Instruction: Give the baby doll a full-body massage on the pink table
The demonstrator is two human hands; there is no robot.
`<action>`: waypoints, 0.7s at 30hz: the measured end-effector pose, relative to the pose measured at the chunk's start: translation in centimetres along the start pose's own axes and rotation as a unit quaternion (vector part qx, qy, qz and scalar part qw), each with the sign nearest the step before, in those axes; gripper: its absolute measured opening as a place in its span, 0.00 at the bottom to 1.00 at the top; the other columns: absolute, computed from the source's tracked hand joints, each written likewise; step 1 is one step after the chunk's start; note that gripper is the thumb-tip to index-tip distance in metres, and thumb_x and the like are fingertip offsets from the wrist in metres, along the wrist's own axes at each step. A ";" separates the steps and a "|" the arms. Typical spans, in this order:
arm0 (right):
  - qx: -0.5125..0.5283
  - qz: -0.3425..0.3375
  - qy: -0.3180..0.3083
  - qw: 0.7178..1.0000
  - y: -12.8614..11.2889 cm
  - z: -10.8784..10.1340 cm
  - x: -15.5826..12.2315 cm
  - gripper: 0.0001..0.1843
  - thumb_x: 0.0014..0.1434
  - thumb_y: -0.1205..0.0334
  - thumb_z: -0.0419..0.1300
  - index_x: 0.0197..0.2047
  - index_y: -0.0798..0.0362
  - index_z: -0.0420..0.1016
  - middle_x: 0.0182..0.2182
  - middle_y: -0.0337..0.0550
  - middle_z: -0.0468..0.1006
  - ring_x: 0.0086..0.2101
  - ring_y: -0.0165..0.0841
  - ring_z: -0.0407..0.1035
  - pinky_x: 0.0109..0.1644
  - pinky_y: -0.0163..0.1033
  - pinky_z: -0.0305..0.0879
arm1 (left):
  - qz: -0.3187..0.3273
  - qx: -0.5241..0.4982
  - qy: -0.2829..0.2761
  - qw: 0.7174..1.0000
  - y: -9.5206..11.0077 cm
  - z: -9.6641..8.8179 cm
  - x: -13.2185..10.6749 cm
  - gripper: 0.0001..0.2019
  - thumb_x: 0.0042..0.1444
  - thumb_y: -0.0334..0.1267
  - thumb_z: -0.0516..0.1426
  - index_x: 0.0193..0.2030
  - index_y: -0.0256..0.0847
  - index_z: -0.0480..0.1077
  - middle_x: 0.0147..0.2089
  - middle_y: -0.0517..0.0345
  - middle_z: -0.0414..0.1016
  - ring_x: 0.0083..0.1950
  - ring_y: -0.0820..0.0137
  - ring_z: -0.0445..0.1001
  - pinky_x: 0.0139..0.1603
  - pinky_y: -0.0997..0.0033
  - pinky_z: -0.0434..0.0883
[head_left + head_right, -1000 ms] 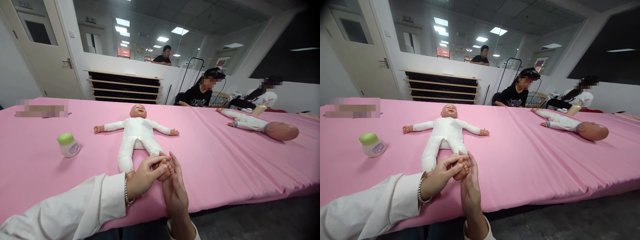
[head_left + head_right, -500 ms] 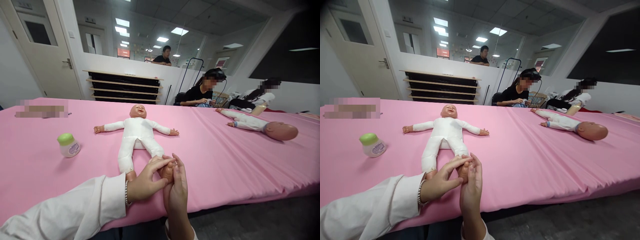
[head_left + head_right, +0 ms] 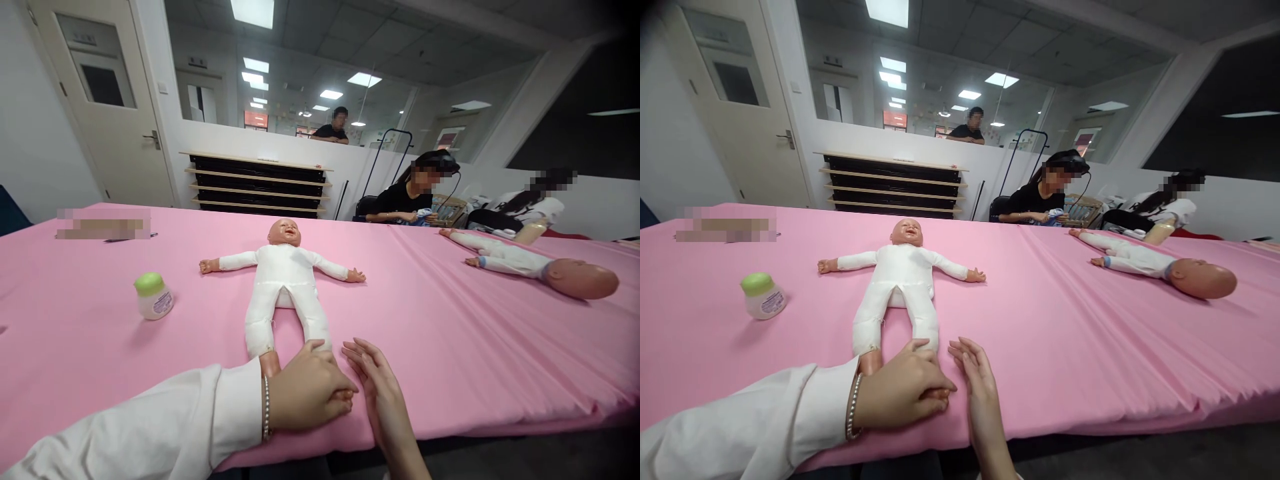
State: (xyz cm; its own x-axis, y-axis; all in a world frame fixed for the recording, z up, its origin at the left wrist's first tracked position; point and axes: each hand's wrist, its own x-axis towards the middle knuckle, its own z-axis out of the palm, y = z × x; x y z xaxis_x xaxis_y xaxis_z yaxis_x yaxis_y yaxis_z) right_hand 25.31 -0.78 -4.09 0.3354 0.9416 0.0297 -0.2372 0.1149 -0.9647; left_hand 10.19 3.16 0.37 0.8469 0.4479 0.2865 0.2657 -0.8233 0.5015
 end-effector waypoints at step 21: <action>0.107 0.129 -0.007 0.986 1.0 7.2 20.3 0.08 0.56 0.72 0.50 0.32 0.57 0.69 0.33 0.44 0.74 0.42 0.28 0.69 0.55 0.36 0.61 | -0.283 -0.345 0.403 0.799 -16.2 -7.7 -3.1 0.22 0.55 0.41 0.52 0.57 0.38 0.59 0.64 0.48 0.53 0.64 0.64 0.52 0.64 0.65 0.50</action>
State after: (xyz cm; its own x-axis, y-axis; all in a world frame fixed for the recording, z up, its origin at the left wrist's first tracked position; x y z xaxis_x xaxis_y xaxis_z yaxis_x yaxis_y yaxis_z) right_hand 25.28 20.79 -2.59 0.2269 0.9522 -0.2043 -0.4997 -0.0663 -0.8637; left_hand -0.28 17.80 -2.41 0.0353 0.9883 0.1482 -0.0518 -0.1463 0.9879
